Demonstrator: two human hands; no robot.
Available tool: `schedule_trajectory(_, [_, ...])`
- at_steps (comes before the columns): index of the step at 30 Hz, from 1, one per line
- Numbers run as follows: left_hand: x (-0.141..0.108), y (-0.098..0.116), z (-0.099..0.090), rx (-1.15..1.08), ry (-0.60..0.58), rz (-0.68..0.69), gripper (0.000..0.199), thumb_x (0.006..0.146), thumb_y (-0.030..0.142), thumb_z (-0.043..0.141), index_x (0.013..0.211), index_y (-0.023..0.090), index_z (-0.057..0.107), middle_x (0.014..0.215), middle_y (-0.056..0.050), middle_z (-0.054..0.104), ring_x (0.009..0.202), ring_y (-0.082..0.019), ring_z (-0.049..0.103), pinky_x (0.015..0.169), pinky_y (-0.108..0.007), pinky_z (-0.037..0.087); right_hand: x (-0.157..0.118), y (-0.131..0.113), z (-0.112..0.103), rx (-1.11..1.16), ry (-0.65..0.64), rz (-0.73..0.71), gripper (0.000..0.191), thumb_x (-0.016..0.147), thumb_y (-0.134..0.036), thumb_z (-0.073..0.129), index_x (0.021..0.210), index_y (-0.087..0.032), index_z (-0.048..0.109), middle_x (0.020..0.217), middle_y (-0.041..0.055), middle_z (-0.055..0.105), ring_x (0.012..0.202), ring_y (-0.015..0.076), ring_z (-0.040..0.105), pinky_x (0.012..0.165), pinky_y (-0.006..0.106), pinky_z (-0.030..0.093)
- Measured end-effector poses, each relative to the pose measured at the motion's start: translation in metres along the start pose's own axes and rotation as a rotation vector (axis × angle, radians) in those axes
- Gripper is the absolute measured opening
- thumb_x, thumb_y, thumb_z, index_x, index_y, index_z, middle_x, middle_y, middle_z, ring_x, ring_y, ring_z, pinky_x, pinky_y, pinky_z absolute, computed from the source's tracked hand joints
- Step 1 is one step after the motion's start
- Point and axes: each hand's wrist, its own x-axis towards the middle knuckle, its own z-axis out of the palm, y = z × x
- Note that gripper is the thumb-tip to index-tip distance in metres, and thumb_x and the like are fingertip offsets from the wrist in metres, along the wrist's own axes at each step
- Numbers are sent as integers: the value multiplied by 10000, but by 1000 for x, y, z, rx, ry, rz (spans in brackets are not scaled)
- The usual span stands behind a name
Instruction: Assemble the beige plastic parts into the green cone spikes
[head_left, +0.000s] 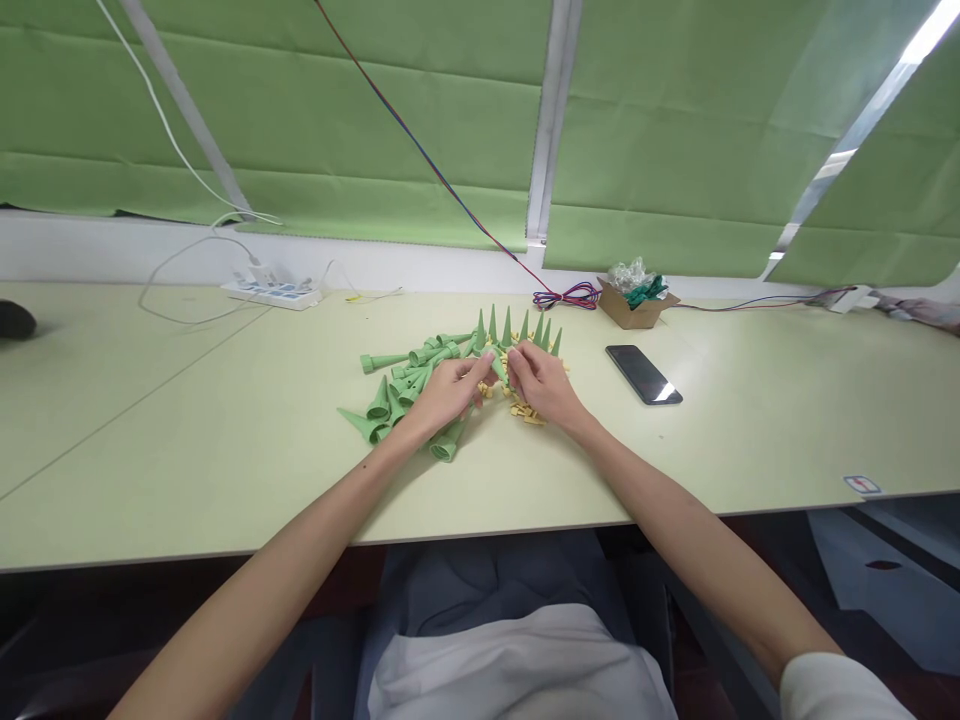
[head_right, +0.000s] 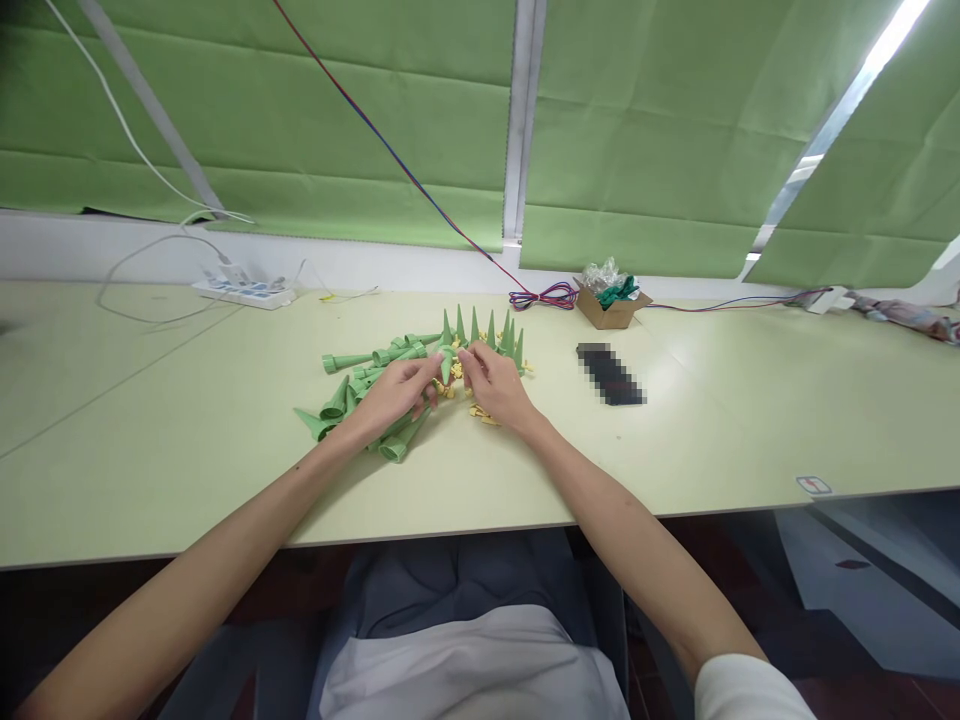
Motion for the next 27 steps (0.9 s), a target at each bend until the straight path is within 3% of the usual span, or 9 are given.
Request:
schedule_trajectory(12, [-1, 1, 1, 101, 30, 114, 416, 862, 609, 585, 778, 202, 610, 580, 10, 589, 459, -133, 491, 470, -274, 390, 1, 2, -2, -60, 1, 30, 475, 998, -619, 352, 711, -243, 395, 587, -9, 552, 583, 155, 538, 604, 285, 411])
schedule_trajectory(19, [5, -9, 2, 205, 140, 285, 327, 821, 505, 669, 842, 181, 630, 923, -51, 680, 698, -162, 624, 672, -301, 504, 1, -3, -2, -79, -14, 35, 522, 1008, -583, 348, 629, -231, 411, 532, -6, 530, 535, 143, 522, 606, 286, 406])
schedule_trajectory(27, [5, -11, 5, 249, 192, 300, 294, 822, 448, 648, 965, 192, 623, 982, -64, 653, 693, -174, 628, 639, -301, 507, 1, -3, 1, -100, -29, 45, 566, 1010, -585, 331, 601, -213, 451, 518, -10, 525, 516, 126, 497, 595, 273, 390])
